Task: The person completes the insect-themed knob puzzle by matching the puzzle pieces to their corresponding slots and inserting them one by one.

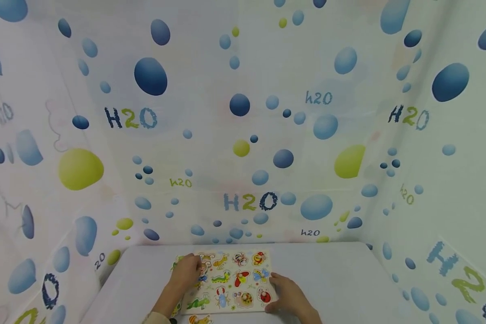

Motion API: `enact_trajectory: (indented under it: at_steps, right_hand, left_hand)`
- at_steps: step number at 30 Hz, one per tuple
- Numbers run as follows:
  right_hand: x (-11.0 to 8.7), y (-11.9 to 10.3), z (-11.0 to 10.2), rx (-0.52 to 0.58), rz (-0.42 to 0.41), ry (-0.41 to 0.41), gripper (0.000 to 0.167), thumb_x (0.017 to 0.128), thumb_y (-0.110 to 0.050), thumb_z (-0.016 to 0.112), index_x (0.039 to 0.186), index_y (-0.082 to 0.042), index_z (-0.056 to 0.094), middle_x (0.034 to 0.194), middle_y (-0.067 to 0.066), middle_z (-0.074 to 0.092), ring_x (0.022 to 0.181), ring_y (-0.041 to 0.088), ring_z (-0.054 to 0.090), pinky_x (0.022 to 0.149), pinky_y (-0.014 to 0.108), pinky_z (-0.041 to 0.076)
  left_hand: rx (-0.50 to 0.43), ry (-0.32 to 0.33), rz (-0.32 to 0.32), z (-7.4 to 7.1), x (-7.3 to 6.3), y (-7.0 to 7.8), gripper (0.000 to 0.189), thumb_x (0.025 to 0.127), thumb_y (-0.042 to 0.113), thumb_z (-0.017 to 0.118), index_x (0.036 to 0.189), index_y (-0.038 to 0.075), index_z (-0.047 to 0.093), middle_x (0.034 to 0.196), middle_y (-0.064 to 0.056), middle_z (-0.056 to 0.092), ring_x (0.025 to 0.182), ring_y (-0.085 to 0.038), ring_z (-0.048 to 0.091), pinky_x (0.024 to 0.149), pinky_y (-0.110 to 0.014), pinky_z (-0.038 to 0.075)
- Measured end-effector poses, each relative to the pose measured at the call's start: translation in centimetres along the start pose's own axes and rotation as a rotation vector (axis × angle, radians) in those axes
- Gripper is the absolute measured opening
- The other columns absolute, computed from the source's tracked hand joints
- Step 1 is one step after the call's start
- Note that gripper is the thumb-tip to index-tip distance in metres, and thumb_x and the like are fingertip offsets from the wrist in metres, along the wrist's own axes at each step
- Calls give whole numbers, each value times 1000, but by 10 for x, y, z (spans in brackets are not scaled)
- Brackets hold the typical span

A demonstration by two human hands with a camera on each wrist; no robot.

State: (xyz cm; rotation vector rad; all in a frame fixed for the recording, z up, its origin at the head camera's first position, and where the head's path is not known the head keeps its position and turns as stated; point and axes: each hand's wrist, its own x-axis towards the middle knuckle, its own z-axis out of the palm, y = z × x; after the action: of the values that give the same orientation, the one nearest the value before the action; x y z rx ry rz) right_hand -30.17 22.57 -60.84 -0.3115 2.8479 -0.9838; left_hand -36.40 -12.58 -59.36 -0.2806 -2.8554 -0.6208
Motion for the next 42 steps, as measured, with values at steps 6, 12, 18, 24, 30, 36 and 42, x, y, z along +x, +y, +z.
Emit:
enact_trajectory:
  at_steps: [6, 12, 18, 24, 30, 36, 42]
  right_hand:
    - [-1, -1, 2, 5, 29, -4, 86, 60, -28, 102, 133, 1, 67, 151, 16, 56, 139, 47, 48, 115, 68, 35]
    - [1, 2, 1, -12, 28, -3, 87, 61, -31, 102, 134, 0, 67, 151, 15, 56, 140, 45, 48, 115, 65, 36]
    - [3, 3, 2, -18, 14, -6, 87, 62, -31, 102, 135, 1, 67, 151, 16, 56, 140, 46, 49, 115, 66, 37]
    - [3, 2, 1, -12, 28, -12, 87, 62, -31, 102, 136, 1, 66, 151, 15, 56, 140, 45, 49, 115, 64, 37]
    - [2, -2, -1, -19, 21, -14, 86, 63, -30, 102, 136, 1, 66, 151, 16, 56, 140, 46, 49, 114, 65, 37]
    - [1, -3, -4, -33, -4, -17, 85, 64, -30, 101, 135, 2, 66, 151, 17, 56, 139, 46, 49, 115, 64, 38]
    - [-1, -3, -6, -38, -13, -20, 85, 65, -31, 101, 135, 2, 66, 150, 18, 56, 139, 45, 50, 115, 63, 38]
  left_hand:
    - [3, -6, 12, 1, 3, 2, 17, 89, 0, 76, 80, 9, 66, 78, 1, 53, 69, -13, 49, 63, -33, 49]
    - [11, -10, 7, -1, 10, 1, 13, 91, 0, 74, 82, 7, 67, 80, -1, 54, 71, -15, 50, 67, -36, 51]
    - [8, -20, 8, 0, 12, 0, 12, 91, 0, 75, 84, 6, 68, 80, -1, 54, 71, -15, 49, 67, -36, 51]
    - [-2, -14, 6, 2, 15, -2, 10, 92, 1, 75, 86, 6, 69, 80, 0, 53, 72, -15, 49, 69, -36, 52]
    - [1, -13, 24, 2, 21, -4, 10, 91, -1, 73, 85, 6, 69, 81, -1, 55, 72, -15, 51, 69, -38, 54]
    - [-10, -21, 12, 1, 24, -3, 11, 91, -1, 72, 84, 6, 68, 81, -1, 53, 72, -16, 50, 67, -37, 52]
    - [-2, -25, 5, 3, 28, -1, 11, 90, -3, 74, 84, 5, 69, 81, -1, 53, 72, -16, 50, 70, -38, 53]
